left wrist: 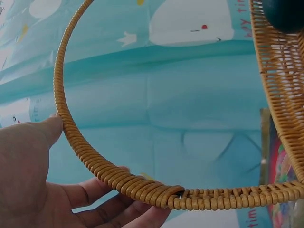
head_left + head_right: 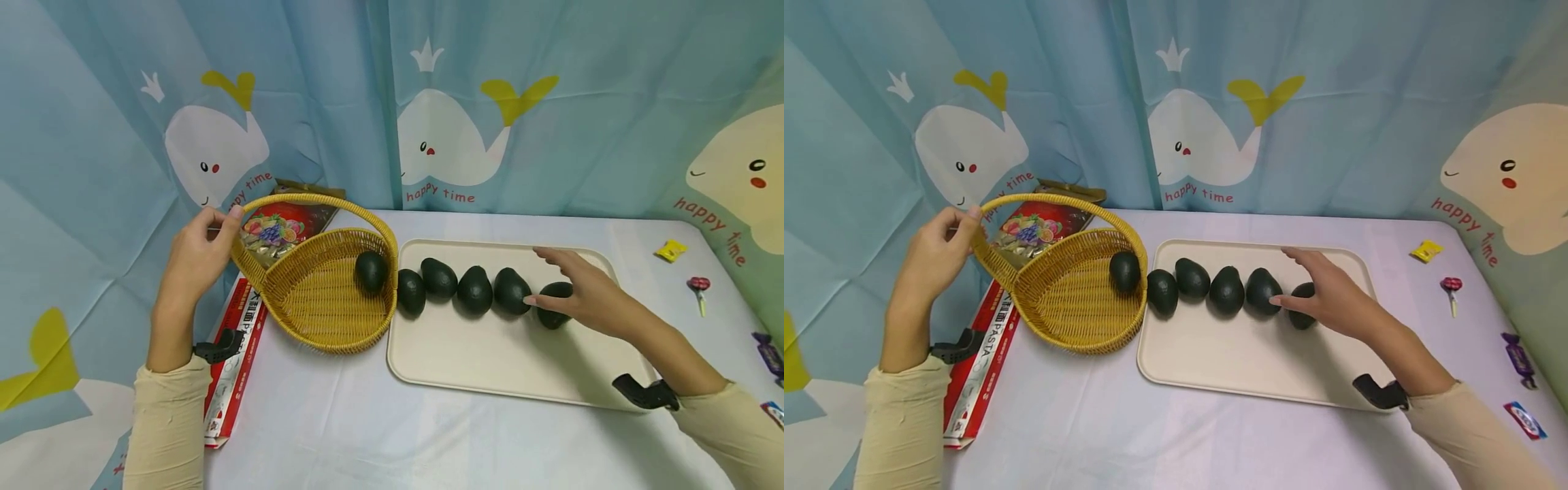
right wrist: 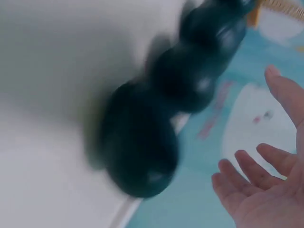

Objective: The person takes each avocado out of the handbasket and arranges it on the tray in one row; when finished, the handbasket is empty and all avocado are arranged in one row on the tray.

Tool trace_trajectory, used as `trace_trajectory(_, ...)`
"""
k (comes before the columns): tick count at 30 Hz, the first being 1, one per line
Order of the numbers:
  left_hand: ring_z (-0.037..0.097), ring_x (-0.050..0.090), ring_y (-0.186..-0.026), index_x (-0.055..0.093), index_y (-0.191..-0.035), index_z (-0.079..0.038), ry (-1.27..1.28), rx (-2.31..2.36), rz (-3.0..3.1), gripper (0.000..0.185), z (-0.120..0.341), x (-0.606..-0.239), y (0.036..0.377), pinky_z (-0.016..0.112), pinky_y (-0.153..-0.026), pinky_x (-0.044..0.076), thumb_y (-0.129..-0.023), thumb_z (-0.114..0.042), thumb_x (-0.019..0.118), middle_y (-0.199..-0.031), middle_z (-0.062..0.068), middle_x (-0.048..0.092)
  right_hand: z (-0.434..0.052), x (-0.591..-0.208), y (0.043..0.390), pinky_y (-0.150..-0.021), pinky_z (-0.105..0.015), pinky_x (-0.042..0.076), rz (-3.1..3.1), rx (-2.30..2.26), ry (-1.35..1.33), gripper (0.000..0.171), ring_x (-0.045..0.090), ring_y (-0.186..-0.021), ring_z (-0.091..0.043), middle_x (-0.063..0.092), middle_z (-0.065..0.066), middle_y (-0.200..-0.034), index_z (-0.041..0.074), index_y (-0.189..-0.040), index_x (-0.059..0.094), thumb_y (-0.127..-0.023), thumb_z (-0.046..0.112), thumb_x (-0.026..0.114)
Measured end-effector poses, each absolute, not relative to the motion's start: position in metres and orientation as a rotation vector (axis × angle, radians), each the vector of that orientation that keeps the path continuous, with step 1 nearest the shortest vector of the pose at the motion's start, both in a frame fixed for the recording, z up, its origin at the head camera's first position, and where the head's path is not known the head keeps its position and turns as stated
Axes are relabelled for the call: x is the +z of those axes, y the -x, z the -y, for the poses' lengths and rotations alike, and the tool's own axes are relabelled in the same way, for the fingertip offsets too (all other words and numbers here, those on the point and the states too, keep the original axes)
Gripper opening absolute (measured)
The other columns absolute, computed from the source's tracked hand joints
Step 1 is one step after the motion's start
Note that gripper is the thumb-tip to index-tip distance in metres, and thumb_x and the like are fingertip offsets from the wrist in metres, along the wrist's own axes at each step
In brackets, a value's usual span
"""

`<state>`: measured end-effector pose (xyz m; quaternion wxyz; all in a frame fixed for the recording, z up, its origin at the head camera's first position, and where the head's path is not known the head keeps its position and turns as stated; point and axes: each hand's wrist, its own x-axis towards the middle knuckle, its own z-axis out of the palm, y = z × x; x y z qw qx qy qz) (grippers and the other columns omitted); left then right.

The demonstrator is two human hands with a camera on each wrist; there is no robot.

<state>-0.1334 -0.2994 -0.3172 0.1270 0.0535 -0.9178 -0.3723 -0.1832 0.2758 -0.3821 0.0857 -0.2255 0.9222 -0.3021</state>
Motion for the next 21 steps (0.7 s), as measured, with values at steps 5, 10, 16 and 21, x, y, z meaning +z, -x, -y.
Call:
trace_trajectory(5,0.043,0.058,-0.122,0.057,-0.122,0.001,-0.154,-1.096,2.675,0.060,0.300,-0.317,0.134,0.060,-0.096,0.045,-0.110,-0.056,0.042,-0.132,0.027,0.062,-0.223,-0.367,0.173,-0.111,-0.063,0.042,-2.706,-0.921,0.853,0.080,0.050,-0.140,-0.047,0.047,-0.017,-0.159,0.007,-0.158,0.042,-0.095,0.038,0.080)
trace_trajectory(10,0.043,0.058,-0.121,0.058,-0.121,0.000,-0.147,-1.093,2.668,0.060,0.300,-0.317,0.135,0.061,-0.096,0.045,-0.110,-0.056,0.042,-0.130,0.027,0.063,-0.165,-0.361,0.168,-0.113,-0.054,0.045,-2.613,-0.914,1.050,0.075,0.055,-0.140,-0.031,0.054,-0.010,-0.154,0.011,-0.155,0.048,-0.094,0.037,0.082)
trace_trajectory(16,0.044,0.059,-0.121,0.058,-0.120,0.000,-0.143,-1.094,2.664,0.062,0.300,-0.316,0.134,0.062,-0.097,0.045,-0.109,-0.058,0.043,-0.129,0.028,0.064,-0.099,-0.356,0.161,-0.113,-0.046,0.047,-2.470,-0.904,1.258,0.073,0.054,-0.140,-0.023,0.056,-0.006,-0.152,0.009,-0.154,0.049,-0.094,0.033,0.083)
trace_trajectory(21,0.044,0.059,-0.122,0.058,-0.120,0.001,-0.145,-1.099,2.660,0.062,0.299,-0.316,0.133,0.063,-0.099,0.045,-0.109,-0.059,0.043,-0.129,0.028,0.064,-0.047,-0.359,0.157,-0.110,-0.040,0.049,-2.429,-0.791,1.373,0.074,0.056,-0.135,-0.022,0.054,-0.010,-0.150,0.004,-0.155,0.046,-0.096,0.033,0.080)
